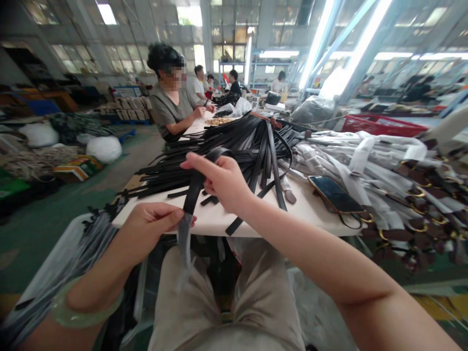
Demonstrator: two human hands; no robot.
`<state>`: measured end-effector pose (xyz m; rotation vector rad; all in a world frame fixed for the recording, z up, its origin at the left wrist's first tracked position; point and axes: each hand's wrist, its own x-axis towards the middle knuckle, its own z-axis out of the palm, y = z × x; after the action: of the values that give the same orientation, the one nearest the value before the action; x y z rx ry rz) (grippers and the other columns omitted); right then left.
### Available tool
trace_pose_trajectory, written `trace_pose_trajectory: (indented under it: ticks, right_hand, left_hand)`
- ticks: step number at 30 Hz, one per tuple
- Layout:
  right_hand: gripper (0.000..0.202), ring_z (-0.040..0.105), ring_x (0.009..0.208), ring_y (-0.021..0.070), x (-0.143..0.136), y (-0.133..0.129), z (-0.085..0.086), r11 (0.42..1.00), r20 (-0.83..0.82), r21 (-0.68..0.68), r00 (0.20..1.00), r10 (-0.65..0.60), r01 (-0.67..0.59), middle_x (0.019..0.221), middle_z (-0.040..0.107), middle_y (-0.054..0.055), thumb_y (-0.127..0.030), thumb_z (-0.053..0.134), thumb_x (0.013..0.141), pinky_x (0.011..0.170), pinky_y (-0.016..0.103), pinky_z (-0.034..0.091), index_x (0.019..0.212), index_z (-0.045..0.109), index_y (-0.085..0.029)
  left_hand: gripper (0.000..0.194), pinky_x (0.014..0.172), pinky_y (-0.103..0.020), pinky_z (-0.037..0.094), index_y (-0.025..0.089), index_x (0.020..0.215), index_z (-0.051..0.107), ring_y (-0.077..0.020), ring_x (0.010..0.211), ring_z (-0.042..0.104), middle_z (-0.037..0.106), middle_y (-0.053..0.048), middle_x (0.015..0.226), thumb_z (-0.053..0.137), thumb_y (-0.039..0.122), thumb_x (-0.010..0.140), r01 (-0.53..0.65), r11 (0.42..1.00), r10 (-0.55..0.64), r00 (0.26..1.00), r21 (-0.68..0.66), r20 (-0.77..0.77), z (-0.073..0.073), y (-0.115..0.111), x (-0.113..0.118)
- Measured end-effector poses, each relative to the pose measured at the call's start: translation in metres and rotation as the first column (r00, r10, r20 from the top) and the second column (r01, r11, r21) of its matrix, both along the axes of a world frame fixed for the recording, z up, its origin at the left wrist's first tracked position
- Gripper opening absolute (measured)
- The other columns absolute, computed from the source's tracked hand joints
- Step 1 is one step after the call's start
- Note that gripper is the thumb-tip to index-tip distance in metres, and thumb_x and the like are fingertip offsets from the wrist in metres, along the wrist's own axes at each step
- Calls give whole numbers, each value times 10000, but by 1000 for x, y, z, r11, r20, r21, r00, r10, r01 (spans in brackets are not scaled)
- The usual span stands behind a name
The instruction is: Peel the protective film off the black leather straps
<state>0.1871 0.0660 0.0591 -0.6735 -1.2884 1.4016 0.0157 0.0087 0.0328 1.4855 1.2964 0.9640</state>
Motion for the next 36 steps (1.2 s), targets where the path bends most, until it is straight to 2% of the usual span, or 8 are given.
trace_pose_trajectory:
  ticks: [4,9,13,15,19,26,31,36]
  right_hand:
    - [365,251,346,39,-19,4,8,995,16,65,996,-83,82,402,334,-88,-474,666,815,337,204,128,691,688,-132]
    - [397,263,370,40,-37,-7,-9,982,82,-4,979,187,-187,440,375,-86,-506,678,792,358,205,141,818,726,-113]
    - [394,164,370,37,-39,5,-9,995,-121,-90,992,22,-33,425,287,-113,-514,668,787,366,217,78,774,703,-121]
    - [392,191,375,36,-43,3,-14,1000,-62,-30,998,6,-8,420,307,-102,-503,659,802,377,220,90,685,665,-129]
    - [420,257,394,36,-55,-10,-29,974,76,-6,971,226,-226,447,355,-82,-467,698,787,383,212,124,559,555,-144]
    - [250,142,377,25,-64,33,5,909,-263,-218,918,297,-357,452,280,-120,-309,705,785,332,162,85,657,552,-158]
    - [281,258,372,28,-96,20,5,955,-120,86,949,292,-283,478,352,-112,-355,774,735,333,159,180,700,555,-181]
    - [312,474,470,60,-126,-5,-12,849,136,320,907,399,-421,586,503,-62,-451,635,860,435,172,380,739,540,-180]
  left_hand:
    - [267,726,-302,540,160,783,790,-238,767,702,782,-60,800,696,410,776,-69,996,69,998,62,2,12,-1,-8]
    - [294,663,-298,537,171,686,768,-238,695,687,746,-38,672,669,427,794,-73,987,84,994,141,-73,19,-6,-24]
    - [337,609,-300,536,172,665,755,-245,657,677,718,-35,616,657,467,797,-59,993,73,989,104,-132,16,-11,-35]
    - [337,610,-297,536,169,687,762,-242,658,673,723,-39,629,655,469,798,-78,990,91,989,119,-113,17,-11,-38]
    - [325,597,-292,528,175,685,767,-228,628,661,728,-39,644,658,462,793,-84,989,96,991,125,-92,17,-12,-44]
    - [328,555,-286,508,180,588,739,-224,574,650,687,-31,542,673,437,782,-111,993,118,972,44,-203,14,-23,-62]
    - [275,588,-277,512,168,711,778,-213,620,676,759,-59,669,688,421,771,-231,973,233,967,27,-100,18,-28,-83]
    - [286,666,-304,543,155,774,786,-221,660,696,765,-63,697,711,432,766,-299,949,304,952,98,-34,20,-30,-103]
